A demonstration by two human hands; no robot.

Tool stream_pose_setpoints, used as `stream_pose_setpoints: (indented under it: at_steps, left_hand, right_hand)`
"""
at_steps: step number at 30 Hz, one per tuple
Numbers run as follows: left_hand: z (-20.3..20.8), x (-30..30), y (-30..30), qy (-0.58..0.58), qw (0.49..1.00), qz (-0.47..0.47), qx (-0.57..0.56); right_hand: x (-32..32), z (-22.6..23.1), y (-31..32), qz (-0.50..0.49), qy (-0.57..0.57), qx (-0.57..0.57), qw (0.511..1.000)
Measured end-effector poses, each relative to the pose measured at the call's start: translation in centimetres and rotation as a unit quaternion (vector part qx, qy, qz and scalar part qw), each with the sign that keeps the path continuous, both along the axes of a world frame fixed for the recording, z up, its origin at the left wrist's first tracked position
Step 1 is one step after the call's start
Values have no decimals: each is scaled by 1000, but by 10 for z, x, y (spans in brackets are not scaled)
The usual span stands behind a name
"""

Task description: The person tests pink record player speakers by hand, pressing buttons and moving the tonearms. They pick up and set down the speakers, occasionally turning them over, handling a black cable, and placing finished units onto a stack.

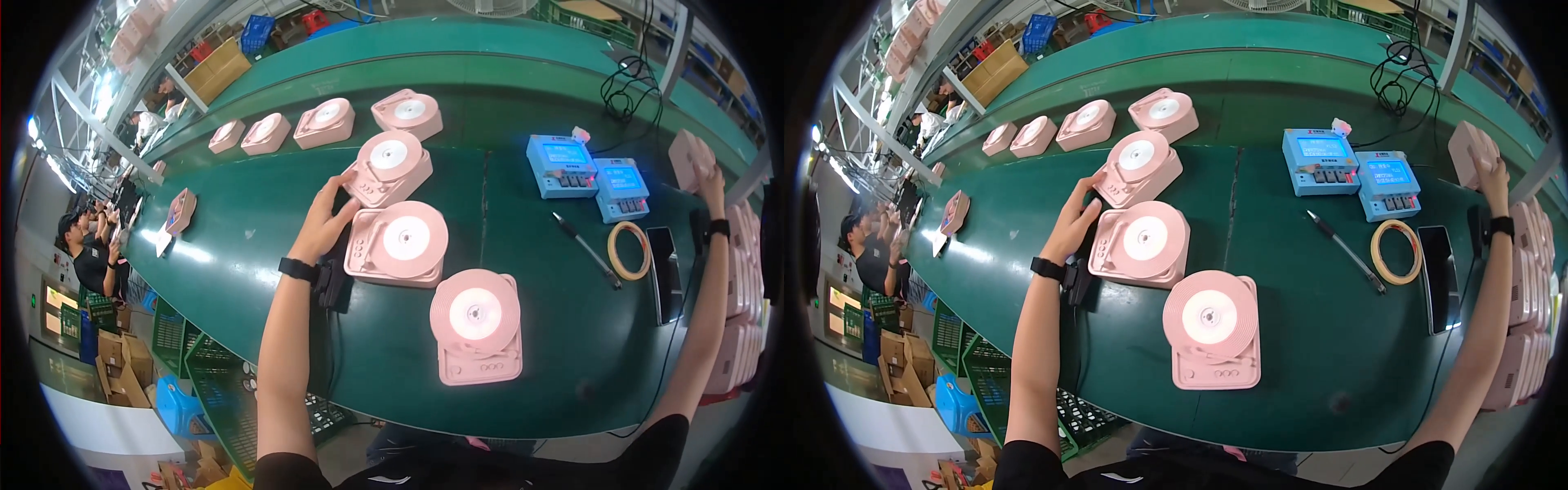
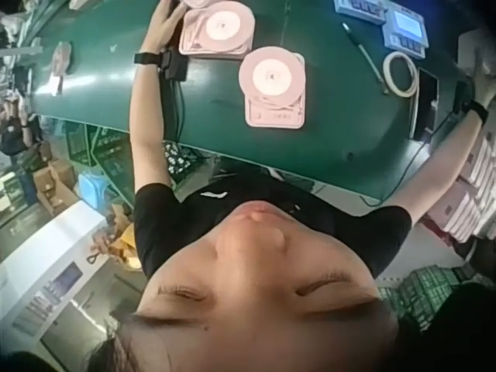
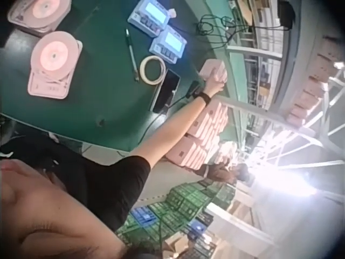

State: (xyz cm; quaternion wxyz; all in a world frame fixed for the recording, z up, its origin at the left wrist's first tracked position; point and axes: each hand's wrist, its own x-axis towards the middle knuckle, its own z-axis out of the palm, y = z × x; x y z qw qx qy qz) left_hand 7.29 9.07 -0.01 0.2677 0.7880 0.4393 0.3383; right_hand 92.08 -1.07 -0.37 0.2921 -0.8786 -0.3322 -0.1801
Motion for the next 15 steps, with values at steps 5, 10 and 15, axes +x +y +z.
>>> stream_pose_setpoints:
  at_steps: [5,10,15]
  left_hand:
    - [1,-8,-1,-26,999,-19,35]
    - [5,-10,-7,-74,996,-15,37]
    - [12,-7,-16,-29,999,11,19]
  right_hand:
    - [-179,49,-36,343,-227,56,910]
    - [-412,117,-105,469,86,-115,871]
    - [-556,111,-155,636,71,-215,738]
